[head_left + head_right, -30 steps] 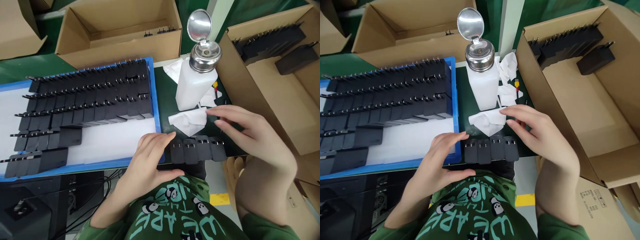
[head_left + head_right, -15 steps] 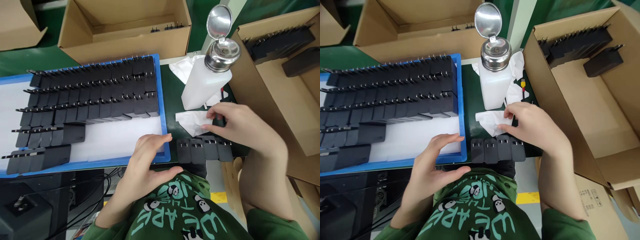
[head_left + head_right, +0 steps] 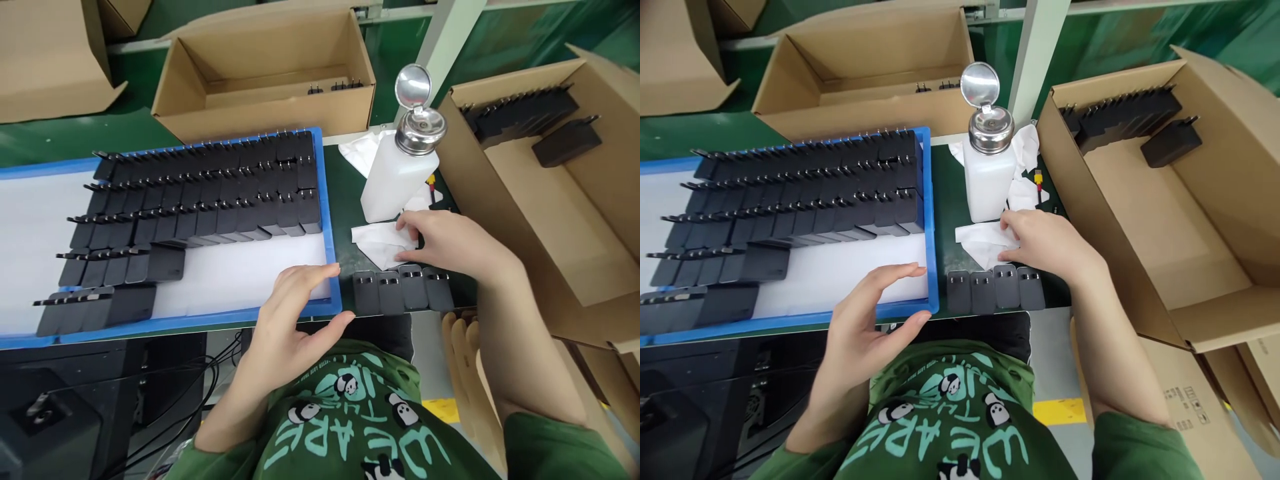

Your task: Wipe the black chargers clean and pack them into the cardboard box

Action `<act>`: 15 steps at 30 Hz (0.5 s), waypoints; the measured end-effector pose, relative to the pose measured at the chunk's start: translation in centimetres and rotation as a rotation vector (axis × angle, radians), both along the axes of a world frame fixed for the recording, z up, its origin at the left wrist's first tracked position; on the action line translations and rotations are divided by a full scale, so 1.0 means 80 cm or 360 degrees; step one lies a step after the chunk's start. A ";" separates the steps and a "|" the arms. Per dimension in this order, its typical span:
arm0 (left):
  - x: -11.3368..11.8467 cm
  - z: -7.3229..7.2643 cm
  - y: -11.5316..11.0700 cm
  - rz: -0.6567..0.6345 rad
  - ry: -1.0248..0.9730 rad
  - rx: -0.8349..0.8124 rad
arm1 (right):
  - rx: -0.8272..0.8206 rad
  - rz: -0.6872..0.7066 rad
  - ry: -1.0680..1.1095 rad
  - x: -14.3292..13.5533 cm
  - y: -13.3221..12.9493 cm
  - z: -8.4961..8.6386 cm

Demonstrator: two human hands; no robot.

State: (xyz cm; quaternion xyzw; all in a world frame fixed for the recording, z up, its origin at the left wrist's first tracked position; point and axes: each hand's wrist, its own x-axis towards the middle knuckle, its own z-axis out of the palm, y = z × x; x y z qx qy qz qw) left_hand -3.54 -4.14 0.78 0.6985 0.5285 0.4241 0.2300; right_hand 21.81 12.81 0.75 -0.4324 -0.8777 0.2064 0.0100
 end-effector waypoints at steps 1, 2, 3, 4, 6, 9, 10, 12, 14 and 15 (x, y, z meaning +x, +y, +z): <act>-0.001 0.000 -0.001 0.0004 -0.0008 -0.0002 | -0.0028 0.0003 -0.0016 -0.001 0.002 -0.003; -0.002 -0.001 -0.002 0.0008 -0.0017 -0.0007 | -0.0054 -0.0006 0.0031 -0.002 0.003 -0.004; -0.003 -0.001 -0.003 0.0016 -0.0031 -0.0021 | -0.0077 -0.0039 0.0147 -0.001 0.004 -0.001; -0.004 -0.001 -0.003 0.0026 -0.0051 -0.0041 | -0.0111 -0.0090 0.0314 0.001 0.005 0.004; -0.004 0.001 0.000 0.0038 -0.0107 -0.0081 | -0.0259 -0.0194 0.0698 0.007 0.003 0.020; 0.004 0.006 0.014 -0.0006 -0.0211 -0.0114 | -0.0600 -0.0297 0.1080 0.014 -0.005 0.045; 0.010 0.009 0.021 -0.0018 -0.0267 -0.0134 | -0.0694 -0.0324 0.1149 0.014 -0.008 0.052; 0.025 0.012 0.039 -0.0017 -0.0431 -0.0240 | -0.0785 -0.0396 0.1284 0.012 -0.018 0.060; 0.040 0.016 0.058 -0.0046 -0.0656 -0.0412 | -0.0786 -0.0442 0.1423 0.008 -0.028 0.063; 0.047 0.017 0.067 -0.0085 -0.0778 -0.0502 | -0.0774 -0.0452 0.1486 0.005 -0.034 0.065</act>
